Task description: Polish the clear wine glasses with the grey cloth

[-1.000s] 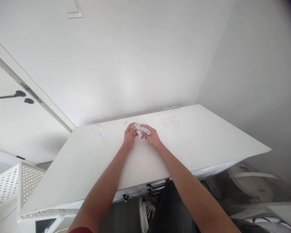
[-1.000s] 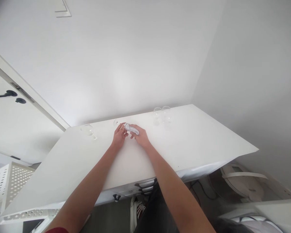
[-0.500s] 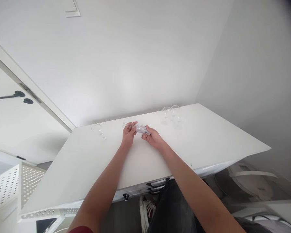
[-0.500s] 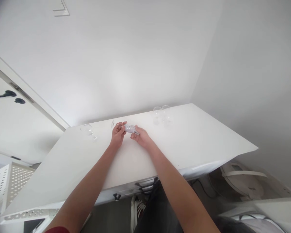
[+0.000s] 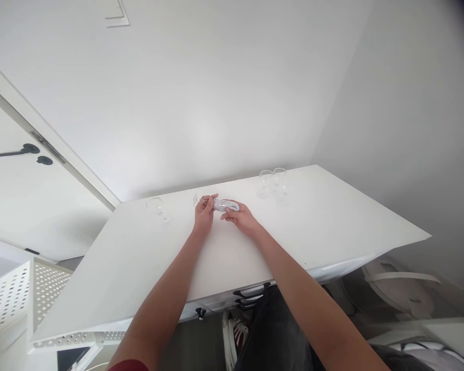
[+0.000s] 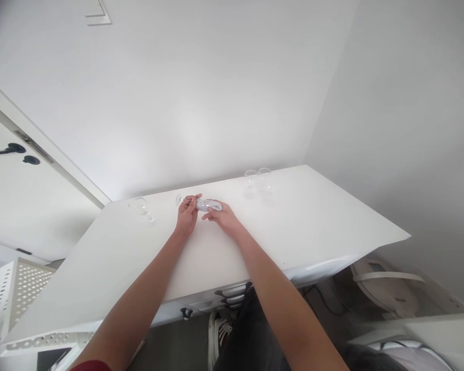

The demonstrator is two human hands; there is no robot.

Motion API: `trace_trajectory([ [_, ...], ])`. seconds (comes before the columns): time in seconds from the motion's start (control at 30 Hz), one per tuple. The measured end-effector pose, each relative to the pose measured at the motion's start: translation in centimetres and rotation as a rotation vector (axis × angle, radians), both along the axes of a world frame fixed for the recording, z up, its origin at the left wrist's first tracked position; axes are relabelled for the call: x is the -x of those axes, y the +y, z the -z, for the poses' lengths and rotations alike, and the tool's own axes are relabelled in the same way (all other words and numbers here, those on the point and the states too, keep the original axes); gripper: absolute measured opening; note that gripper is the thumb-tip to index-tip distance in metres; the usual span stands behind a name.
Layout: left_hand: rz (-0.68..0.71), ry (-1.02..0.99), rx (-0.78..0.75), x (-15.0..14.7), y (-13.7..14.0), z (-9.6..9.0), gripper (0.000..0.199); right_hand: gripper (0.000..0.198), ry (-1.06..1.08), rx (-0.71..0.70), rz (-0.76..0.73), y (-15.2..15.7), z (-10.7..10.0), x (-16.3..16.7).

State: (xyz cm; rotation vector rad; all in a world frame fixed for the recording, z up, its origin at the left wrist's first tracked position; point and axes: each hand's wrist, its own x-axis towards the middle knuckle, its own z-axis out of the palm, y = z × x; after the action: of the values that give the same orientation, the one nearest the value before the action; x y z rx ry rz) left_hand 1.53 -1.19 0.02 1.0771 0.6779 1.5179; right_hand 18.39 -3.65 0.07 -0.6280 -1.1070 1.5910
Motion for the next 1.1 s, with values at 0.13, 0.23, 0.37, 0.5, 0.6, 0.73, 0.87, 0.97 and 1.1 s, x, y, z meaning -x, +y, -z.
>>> trace_trajectory([
  [0.13, 0.026, 0.062, -0.055, -0.1, -0.1, 0.1, 0.024, 0.036, 0.11, 0.18, -0.023, 0.1, -0.1, -0.7],
  [0.23, 0.065, 0.116, -0.057, -0.4, -0.3, 0.1, 0.023, 0.042, 0.151, 0.198, 0.071, 0.6, 0.0, -0.8],
  [0.37, 0.186, 0.15, -0.046, -0.9, -0.6, -0.1, 0.051, 0.042, 0.247, 0.142, 0.283, 1.3, 0.3, -0.8],
  [0.5, 0.185, 0.016, 0.008, -0.6, -0.5, -0.2, 0.052, 0.035, 0.323, 0.058, 0.411, 1.7, 0.4, -1.6],
  [0.6, 0.236, -0.085, 0.204, -0.1, -0.2, -0.2, 0.036, 0.031, 0.355, 0.015, 0.434, 1.8, 0.2, -2.4],
  [0.73, 0.676, 0.002, 0.49, 0.2, -0.2, -0.2, 0.07, 0.038, 0.203, -0.066, 0.33, 1.4, -0.2, -2.9],
  [0.87, 0.844, 0.131, 0.471, 0.3, -0.7, -0.2, 0.064, 0.04, 0.011, -0.162, 0.248, 0.9, -0.6, -2.8],
  [0.97, 0.715, 0.143, 0.425, 0.4, -0.8, -0.2, 0.047, 0.042, -0.06, -0.177, 0.291, 0.9, -0.6, -2.6],
  [1.1, 0.655, 0.194, 0.377, 0.5, -1.0, -0.4, 0.037, 0.042, -0.081, -0.122, 0.379, 1.0, -0.7, -2.5],
])
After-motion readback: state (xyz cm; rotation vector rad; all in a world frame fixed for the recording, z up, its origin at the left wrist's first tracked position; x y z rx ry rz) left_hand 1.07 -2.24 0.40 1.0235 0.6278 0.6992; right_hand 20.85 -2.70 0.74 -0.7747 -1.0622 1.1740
